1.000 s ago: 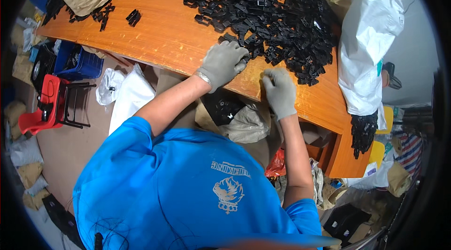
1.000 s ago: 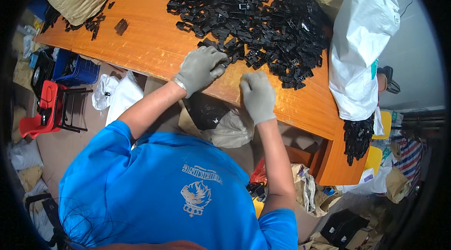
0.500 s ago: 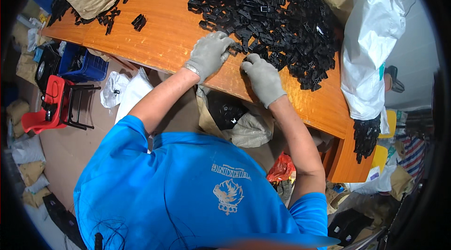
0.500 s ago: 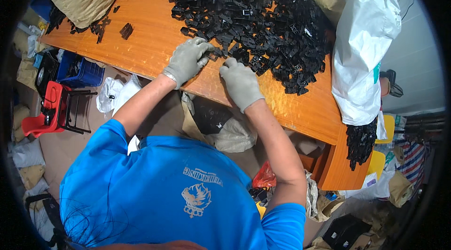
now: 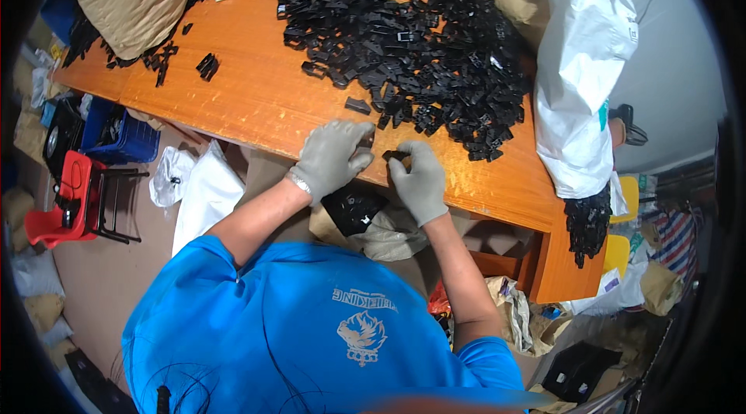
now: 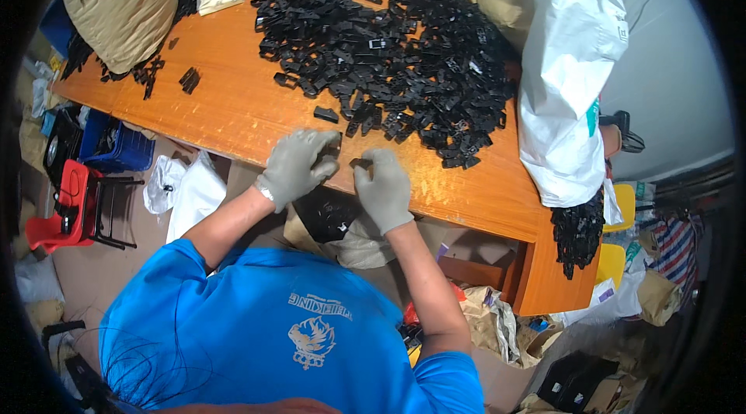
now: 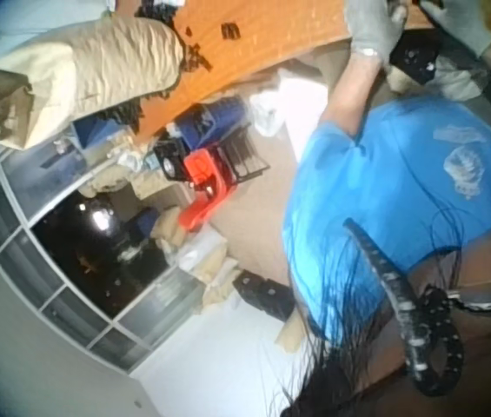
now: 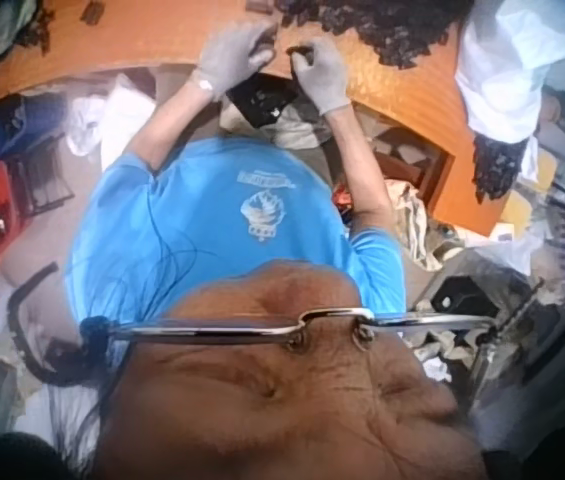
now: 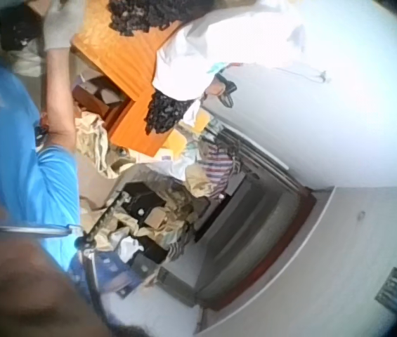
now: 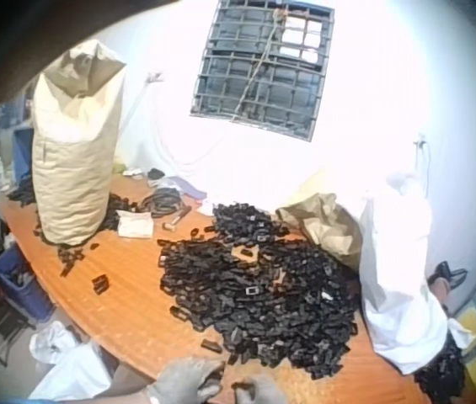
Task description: The person sorts and organizes small black plastic components by hand, moving them from a table into a bag.
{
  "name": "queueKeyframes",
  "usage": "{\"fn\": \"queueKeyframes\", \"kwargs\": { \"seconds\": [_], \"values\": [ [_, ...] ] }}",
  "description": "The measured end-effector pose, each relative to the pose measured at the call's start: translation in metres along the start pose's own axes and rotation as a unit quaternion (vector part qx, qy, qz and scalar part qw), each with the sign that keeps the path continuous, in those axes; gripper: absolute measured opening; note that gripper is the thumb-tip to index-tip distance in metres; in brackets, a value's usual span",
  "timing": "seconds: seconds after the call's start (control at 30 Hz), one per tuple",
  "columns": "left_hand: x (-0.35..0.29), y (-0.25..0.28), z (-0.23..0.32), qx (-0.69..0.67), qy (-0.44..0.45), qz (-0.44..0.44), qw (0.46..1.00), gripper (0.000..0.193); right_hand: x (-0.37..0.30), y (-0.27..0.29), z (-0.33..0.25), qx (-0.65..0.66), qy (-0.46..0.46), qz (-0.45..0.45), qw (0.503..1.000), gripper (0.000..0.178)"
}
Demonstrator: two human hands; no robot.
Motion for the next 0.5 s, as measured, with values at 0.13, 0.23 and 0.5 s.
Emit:
{"fn": "queueKeyframes", "kwargs": {
  "seconds": [0.13, 0.23, 0.5],
  "values": [
    [0.005, -0.012, 0.003, 0.003, -0.041, -0.022, 0.999, 0.038, -0.008, 0.001, 0.005, -0.103, -0.026, -0.053, 0.993, 0.024],
    [0.020, -0.008, 0.008, 0.092, -0.040, -0.077, 0.992, 0.035, -0.010, 0.001, 0.011, -0.155, -0.054, -0.104, 0.981, 0.024],
    [0.033, -0.015, 0.005, 0.144, -0.096, -0.125, 0.977, 0.032, -0.005, 0.003, 0.021, -0.175, -0.066, -0.143, 0.972, 0.023]
  ]
}}
Point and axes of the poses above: each hand's wrist, its own x-axis towards the middle knuckle, its own y-axis out of the back of the hand, z = x × y, the point moved 9 cm from there along x, towards the middle knuckle, and after that the axes turned 2 degrees about -y, right-handed, at the moved point
